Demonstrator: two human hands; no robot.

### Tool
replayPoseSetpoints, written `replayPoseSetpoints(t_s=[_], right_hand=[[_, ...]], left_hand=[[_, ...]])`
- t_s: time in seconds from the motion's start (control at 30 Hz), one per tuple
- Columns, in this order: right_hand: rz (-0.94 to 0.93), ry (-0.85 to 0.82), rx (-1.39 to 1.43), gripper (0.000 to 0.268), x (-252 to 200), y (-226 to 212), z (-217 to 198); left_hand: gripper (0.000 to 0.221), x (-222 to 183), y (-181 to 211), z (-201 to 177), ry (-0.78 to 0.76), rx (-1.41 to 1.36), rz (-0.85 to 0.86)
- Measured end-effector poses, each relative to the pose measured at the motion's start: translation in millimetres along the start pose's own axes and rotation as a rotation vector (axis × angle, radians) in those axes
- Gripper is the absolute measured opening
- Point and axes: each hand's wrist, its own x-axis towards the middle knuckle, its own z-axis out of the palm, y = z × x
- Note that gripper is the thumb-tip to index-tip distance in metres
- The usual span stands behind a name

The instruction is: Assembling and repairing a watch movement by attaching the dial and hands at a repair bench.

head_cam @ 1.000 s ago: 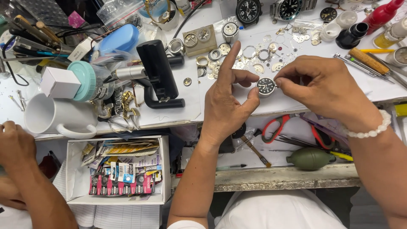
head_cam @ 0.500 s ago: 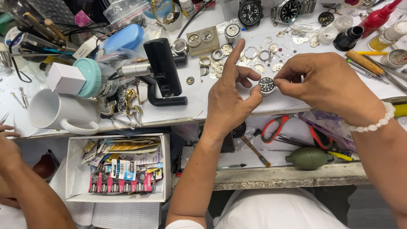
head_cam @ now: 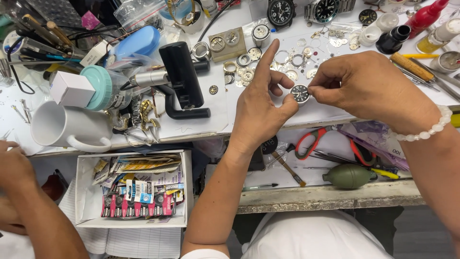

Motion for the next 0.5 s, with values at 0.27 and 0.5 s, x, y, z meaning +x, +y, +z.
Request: replayPoseSetpoints(t_s=[0.27,0.5], right_hand=[[0.041,0.022,0.066,0.014,-8.9,-6.6,-1.3],[-0.482,0.375,0.282,0.01,-19.5,39.4,37.9]], left_hand=[[0.085,-8.9,-14.0,6.2,0.065,-0.003,0.149],[0.097,-14.6,-24.9,9.3,0.096,0.033,0.309]])
